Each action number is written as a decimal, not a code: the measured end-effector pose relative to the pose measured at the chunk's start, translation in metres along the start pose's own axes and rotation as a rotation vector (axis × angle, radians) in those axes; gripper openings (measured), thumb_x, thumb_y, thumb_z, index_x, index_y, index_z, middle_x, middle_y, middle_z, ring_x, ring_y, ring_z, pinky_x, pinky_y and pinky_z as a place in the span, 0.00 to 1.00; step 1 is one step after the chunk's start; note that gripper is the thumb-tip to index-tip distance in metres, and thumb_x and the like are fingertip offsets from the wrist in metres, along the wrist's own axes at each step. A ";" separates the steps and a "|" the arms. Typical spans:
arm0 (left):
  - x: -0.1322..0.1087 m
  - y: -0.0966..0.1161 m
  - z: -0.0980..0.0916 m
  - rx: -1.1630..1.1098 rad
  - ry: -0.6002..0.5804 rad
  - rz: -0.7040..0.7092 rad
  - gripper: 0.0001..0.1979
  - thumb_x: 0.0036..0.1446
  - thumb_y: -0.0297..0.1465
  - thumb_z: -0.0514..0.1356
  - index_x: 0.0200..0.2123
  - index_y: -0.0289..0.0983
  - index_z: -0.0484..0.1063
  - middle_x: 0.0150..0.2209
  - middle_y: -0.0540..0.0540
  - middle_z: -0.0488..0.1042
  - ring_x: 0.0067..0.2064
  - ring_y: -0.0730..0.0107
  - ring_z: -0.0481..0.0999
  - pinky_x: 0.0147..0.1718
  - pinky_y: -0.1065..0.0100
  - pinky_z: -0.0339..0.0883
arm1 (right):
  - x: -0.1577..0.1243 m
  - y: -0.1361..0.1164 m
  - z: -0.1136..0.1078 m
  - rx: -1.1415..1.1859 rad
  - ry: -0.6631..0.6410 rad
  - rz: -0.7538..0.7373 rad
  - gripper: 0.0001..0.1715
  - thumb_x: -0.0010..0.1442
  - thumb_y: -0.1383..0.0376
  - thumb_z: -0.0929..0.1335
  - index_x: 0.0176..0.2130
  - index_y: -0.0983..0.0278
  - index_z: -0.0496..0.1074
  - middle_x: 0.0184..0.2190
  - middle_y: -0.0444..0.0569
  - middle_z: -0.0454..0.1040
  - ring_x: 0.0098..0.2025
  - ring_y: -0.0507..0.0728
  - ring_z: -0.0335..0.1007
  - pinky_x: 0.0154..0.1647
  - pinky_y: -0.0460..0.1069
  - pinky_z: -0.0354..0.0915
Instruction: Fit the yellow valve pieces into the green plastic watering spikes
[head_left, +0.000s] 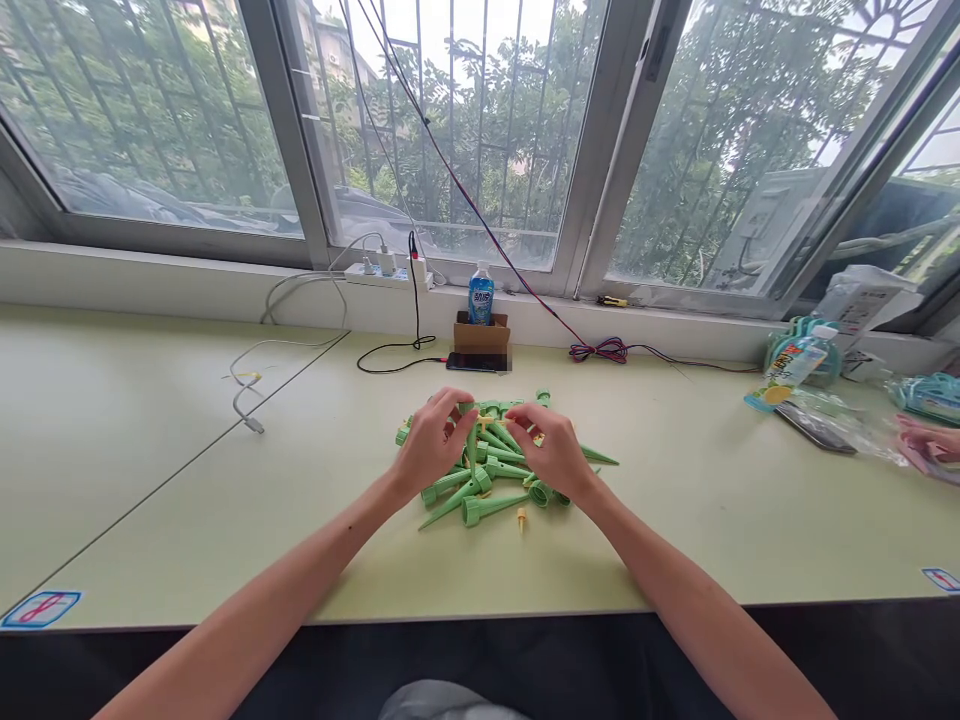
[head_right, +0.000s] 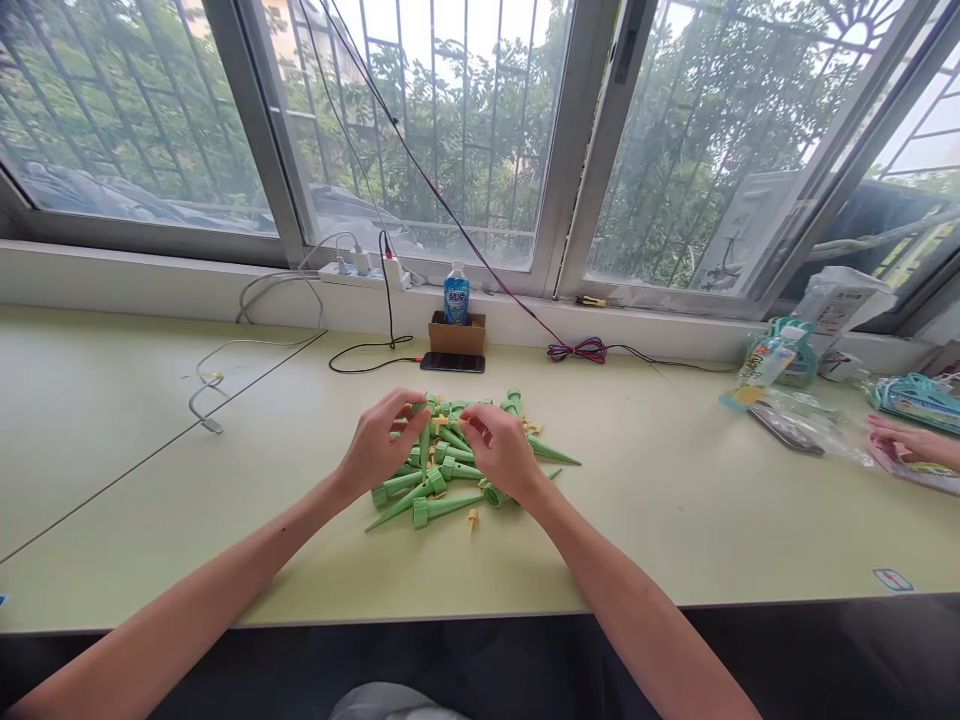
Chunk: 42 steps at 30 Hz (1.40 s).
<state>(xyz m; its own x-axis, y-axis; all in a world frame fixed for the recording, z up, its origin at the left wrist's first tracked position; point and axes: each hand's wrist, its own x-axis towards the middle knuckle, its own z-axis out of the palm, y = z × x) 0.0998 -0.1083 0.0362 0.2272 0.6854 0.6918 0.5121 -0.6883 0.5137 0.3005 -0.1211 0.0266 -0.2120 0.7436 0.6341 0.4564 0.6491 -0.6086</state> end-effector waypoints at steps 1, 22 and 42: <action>0.000 0.000 0.000 0.000 0.001 0.003 0.08 0.65 0.37 0.54 0.39 0.38 0.68 0.37 0.48 0.72 0.32 0.74 0.72 0.28 0.73 0.72 | 0.000 0.000 0.000 0.002 -0.001 -0.003 0.09 0.66 0.62 0.64 0.40 0.63 0.73 0.36 0.50 0.77 0.32 0.53 0.70 0.32 0.47 0.68; -0.003 0.004 0.002 -0.060 -0.035 0.040 0.10 0.65 0.38 0.54 0.38 0.38 0.68 0.34 0.48 0.70 0.32 0.73 0.72 0.28 0.73 0.71 | -0.001 -0.005 -0.001 0.059 -0.070 -0.057 0.06 0.65 0.63 0.66 0.40 0.60 0.73 0.33 0.47 0.75 0.35 0.53 0.72 0.34 0.48 0.69; -0.004 0.005 0.002 -0.048 -0.027 0.070 0.07 0.64 0.36 0.55 0.38 0.38 0.68 0.34 0.48 0.70 0.30 0.74 0.71 0.26 0.74 0.69 | -0.001 -0.005 0.001 0.081 -0.082 -0.051 0.05 0.65 0.63 0.67 0.40 0.61 0.73 0.33 0.47 0.75 0.35 0.54 0.72 0.34 0.47 0.68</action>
<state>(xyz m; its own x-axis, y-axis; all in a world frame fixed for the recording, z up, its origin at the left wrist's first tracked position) 0.1029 -0.1142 0.0348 0.2833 0.6410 0.7133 0.4538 -0.7449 0.4891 0.2974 -0.1249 0.0287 -0.3042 0.7179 0.6261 0.3729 0.6946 -0.6153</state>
